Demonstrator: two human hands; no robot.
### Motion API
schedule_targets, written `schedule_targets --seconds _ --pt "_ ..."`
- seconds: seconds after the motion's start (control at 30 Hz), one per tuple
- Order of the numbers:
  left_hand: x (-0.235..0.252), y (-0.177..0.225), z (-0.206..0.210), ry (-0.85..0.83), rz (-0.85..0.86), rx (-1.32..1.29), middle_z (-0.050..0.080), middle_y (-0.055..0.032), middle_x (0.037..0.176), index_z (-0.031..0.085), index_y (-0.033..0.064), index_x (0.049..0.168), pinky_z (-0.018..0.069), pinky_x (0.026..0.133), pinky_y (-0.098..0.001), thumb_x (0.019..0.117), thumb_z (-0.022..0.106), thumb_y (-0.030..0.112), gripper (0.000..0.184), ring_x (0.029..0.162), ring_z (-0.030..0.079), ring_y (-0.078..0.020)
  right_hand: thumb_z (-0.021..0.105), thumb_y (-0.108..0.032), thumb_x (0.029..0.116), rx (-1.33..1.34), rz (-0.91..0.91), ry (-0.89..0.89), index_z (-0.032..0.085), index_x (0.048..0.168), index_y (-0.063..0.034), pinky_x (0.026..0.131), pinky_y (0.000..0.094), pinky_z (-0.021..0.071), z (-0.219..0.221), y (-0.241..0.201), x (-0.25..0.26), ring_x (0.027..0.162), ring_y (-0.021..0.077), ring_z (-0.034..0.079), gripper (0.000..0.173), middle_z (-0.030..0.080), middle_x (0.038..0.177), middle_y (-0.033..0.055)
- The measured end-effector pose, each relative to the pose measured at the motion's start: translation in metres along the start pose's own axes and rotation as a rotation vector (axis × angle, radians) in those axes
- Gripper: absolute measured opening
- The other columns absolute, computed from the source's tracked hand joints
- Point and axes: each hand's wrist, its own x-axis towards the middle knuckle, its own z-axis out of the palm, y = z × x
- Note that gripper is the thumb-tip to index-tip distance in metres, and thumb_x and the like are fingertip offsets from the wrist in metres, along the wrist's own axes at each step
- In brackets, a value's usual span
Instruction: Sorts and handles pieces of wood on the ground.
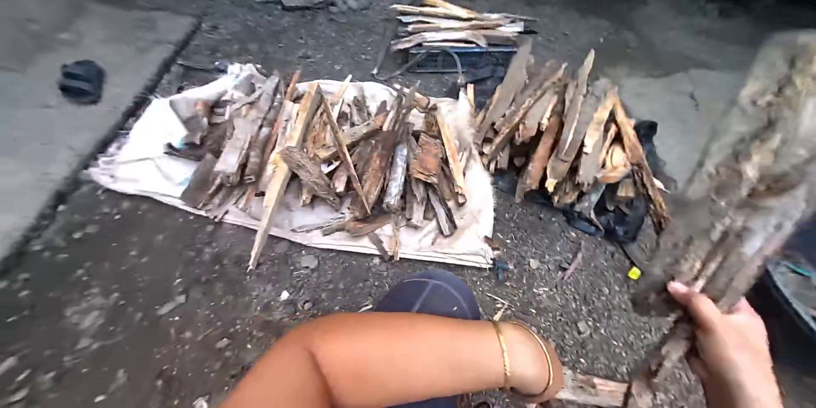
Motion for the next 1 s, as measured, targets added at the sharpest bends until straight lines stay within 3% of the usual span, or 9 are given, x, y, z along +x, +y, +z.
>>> schedule_targets --seconds 0.17,0.27,0.33,0.4,0.53,0.63,0.73,0.87,1.0 --pt "-0.017 -0.001 0.017 -0.028 -0.063 0.025 0.071 -0.0245 0.108 0.072 -0.0076 0.102 0.0513 0.084 -0.0627 0.0972 0.067 0.01 0.019 0.103 0.067 -0.0421 0.06 -0.014 0.1005 0.225 -0.04 -0.32 0.055 0.122 -0.0083 0.066 0.0265 0.0604 0.147 -0.108 0.014 0.073 0.0055 0.068 0.023 0.068 0.088 -0.0028" --pt "-0.021 -0.001 0.025 -0.054 -0.062 0.017 0.071 -0.0247 0.107 0.072 -0.0073 0.1 0.0508 0.084 -0.0632 0.0964 0.069 0.012 0.019 0.103 0.067 -0.0424 0.054 -0.037 0.107 0.166 -0.066 -0.616 0.039 0.15 -0.008 0.087 0.0417 0.0609 0.232 -0.15 0.027 0.104 0.0206 0.07 0.054 0.066 0.122 0.0117" --pt "-0.023 -0.008 0.025 -0.055 -0.075 -0.005 0.07 -0.0266 0.11 0.071 -0.0084 0.102 0.0501 0.086 -0.0653 0.0966 0.07 0.013 0.022 0.106 0.066 -0.0446 0.051 -0.048 0.1066 -0.056 -0.134 -0.789 0.012 0.165 -0.0064 0.113 0.0522 0.0442 0.263 -0.175 0.027 0.141 0.0315 0.049 0.082 0.043 0.157 0.0216" --pt "-0.025 -0.018 0.025 -0.047 -0.115 -0.019 0.07 -0.0263 0.113 0.071 -0.0074 0.106 0.0507 0.088 -0.0658 0.0978 0.069 0.014 0.023 0.108 0.066 -0.0445 0.053 -0.048 0.1061 -0.324 -0.315 -0.814 0.013 0.165 -0.0014 0.12 0.0566 0.0346 0.266 -0.187 0.019 0.146 0.0385 0.043 0.084 0.039 0.16 0.0276" --pt "-0.029 -0.026 0.018 -0.028 -0.154 -0.025 0.068 -0.0283 0.118 0.069 -0.0082 0.113 0.0503 0.09 -0.0679 0.1027 0.065 0.023 0.033 0.112 0.065 -0.0465 0.053 -0.036 0.1082 -0.709 -0.525 -0.945 0.037 0.161 -0.0107 0.113 0.0597 0.042 0.188 -0.154 0.01 0.134 0.0381 0.057 0.061 0.055 0.148 0.0219" --pt "-0.027 -0.021 0.012 -0.088 -0.185 -0.013 0.066 -0.0294 0.124 0.065 -0.0065 0.125 0.0482 0.096 -0.0683 0.1051 0.062 0.029 0.041 0.118 0.063 -0.0478 0.055 -0.031 0.1083 -0.841 -0.265 -0.938 0.043 0.158 -0.0093 0.113 0.0563 0.0428 0.096 -0.09 0.017 0.13 0.0348 0.061 0.055 0.061 0.144 0.019" --pt "-0.009 -0.018 0.015 -0.14 -0.211 0.014 0.063 -0.0292 0.133 0.055 0.0034 0.146 0.0451 0.102 -0.0698 0.1067 0.058 0.035 0.05 0.125 0.06 -0.0488 0.051 -0.026 0.1104 -0.652 0.152 -0.607 0.044 0.155 -0.0034 0.107 0.0565 0.0459 -0.013 0.013 0.014 0.122 0.0381 0.064 0.051 0.064 0.135 0.0253" --pt "0.022 -0.01 0.013 -0.219 -0.248 0.088 0.063 -0.0278 0.134 0.05 0.0049 0.15 0.0444 0.104 -0.0693 0.1075 0.056 0.038 0.055 0.126 0.06 -0.0477 0.057 -0.028 0.107 -0.464 0.556 -0.039 0.048 0.149 0.0019 0.1 0.066 0.0475 -0.121 0.176 -0.035 0.117 0.0493 0.062 0.052 0.061 0.132 0.0343" --pt "0.049 0.001 0.013 -0.29 -0.287 0.151 0.062 -0.0261 0.138 0.047 0.0083 0.154 0.0442 0.106 -0.0667 0.108 0.054 0.039 0.055 0.129 0.059 -0.0456 0.071 -0.03 0.099 -0.252 0.841 0.205 0.01 0.16 0.0084 0.116 0.06 0.0368 -0.118 0.259 -0.092 0.141 0.0488 0.045 0.095 0.04 0.152 0.0391"
